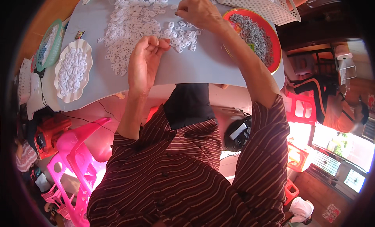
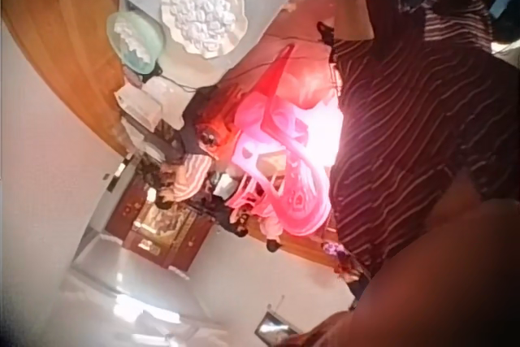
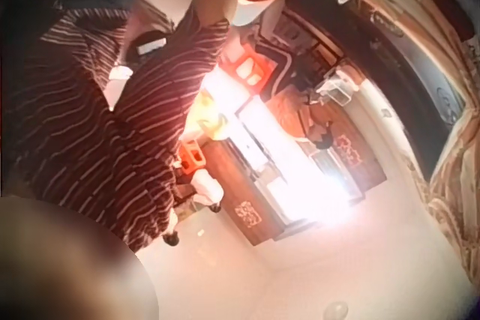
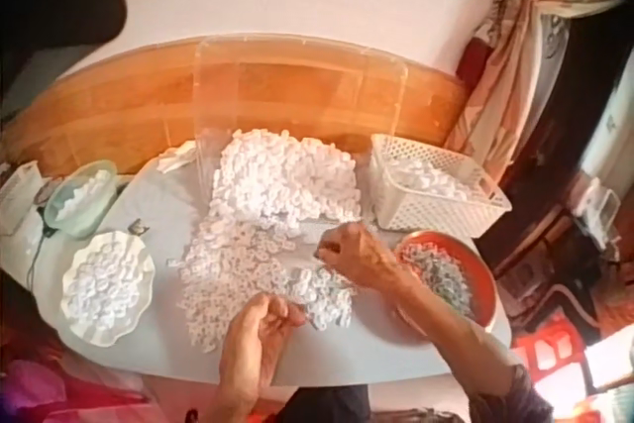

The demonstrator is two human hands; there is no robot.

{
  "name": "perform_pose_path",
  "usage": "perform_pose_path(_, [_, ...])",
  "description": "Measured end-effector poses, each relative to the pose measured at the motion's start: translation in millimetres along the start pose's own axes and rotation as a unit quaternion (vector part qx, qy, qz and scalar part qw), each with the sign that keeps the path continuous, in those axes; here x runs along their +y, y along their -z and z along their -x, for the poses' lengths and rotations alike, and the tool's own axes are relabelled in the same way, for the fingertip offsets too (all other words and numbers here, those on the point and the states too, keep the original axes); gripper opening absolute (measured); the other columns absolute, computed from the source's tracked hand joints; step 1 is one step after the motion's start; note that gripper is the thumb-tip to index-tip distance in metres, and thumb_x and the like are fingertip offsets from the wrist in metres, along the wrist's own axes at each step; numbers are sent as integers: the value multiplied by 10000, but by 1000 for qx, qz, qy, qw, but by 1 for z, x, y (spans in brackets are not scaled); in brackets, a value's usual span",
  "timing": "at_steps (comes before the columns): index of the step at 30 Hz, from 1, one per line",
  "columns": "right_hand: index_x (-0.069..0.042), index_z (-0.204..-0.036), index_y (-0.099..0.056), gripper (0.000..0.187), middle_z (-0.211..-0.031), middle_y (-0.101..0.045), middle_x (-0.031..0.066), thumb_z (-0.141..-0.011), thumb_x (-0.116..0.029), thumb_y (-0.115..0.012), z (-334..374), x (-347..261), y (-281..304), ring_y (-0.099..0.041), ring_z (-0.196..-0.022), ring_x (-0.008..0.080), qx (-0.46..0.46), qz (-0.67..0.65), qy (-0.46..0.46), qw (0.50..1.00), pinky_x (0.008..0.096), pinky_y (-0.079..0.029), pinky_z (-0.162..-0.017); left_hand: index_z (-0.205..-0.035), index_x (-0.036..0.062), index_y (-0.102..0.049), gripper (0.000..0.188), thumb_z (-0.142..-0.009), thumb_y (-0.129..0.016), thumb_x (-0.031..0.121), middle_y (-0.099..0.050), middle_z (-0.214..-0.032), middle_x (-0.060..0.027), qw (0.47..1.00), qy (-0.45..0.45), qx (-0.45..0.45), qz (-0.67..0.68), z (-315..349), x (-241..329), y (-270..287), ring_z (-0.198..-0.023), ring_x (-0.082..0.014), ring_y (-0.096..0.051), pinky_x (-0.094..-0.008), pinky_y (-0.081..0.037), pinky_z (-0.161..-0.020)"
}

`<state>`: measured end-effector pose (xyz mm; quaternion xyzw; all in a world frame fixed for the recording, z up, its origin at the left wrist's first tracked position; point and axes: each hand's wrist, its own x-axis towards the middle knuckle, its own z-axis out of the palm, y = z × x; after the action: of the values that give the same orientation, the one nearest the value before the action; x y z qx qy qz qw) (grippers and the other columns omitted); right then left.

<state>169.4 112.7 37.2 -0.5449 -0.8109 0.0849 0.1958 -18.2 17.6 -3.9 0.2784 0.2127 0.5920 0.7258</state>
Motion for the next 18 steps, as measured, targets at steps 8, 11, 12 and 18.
perform_pose_path(8, [-95, -861, -695, 174, -799, -665, 125, -723, -162, -612, 19, 1, -5, -639, -771, 292, -17, -33, 79, 996, 370, -502, -736, -803, -2, -524, 293, -931, -439, 247, -584, -772, -109, 993, 45, -47, -100, 2, -3, -4, -803, -179, -558, -316, -447, -787])
perform_pose_path(11, [-71, -824, -686, 146, -798, -654, 148, -722, -150, -618, 20, -8, -6, -635, -794, 301, -45, -5, 46, 998, 384, -500, -746, -795, -4, -532, 311, -932, -442, 260, -586, -772, -109, 986, 32, -53, -156, 5, -2, -6, -789, -166, -554, -300, -441, -772])
perform_pose_path(12, [-71, -824, -686, 146, -798, -654, 148, -722, -150, -618, 19, -11, -8, -635, -794, 301, -44, -6, 46, 998, 384, -500, -746, -794, -6, -537, 319, -932, -446, 267, -587, -770, -107, 982, 31, -51, -177, 6, -2, -6, -782, -160, -551, -290, -438, -763])
perform_pose_path(18, [-47, -800, -669, 138, -771, -640, 169, -709, -141, -623, 22, -18, -1, -630, -778, 322, -46, 25, 38, 998, 389, -505, -748, -804, 7, -561, 316, -940, -448, 269, -601, -749, -65, 970, -2, -54, -238, 6, -5, -5, -741, -122, -545, -256, -424, -727])
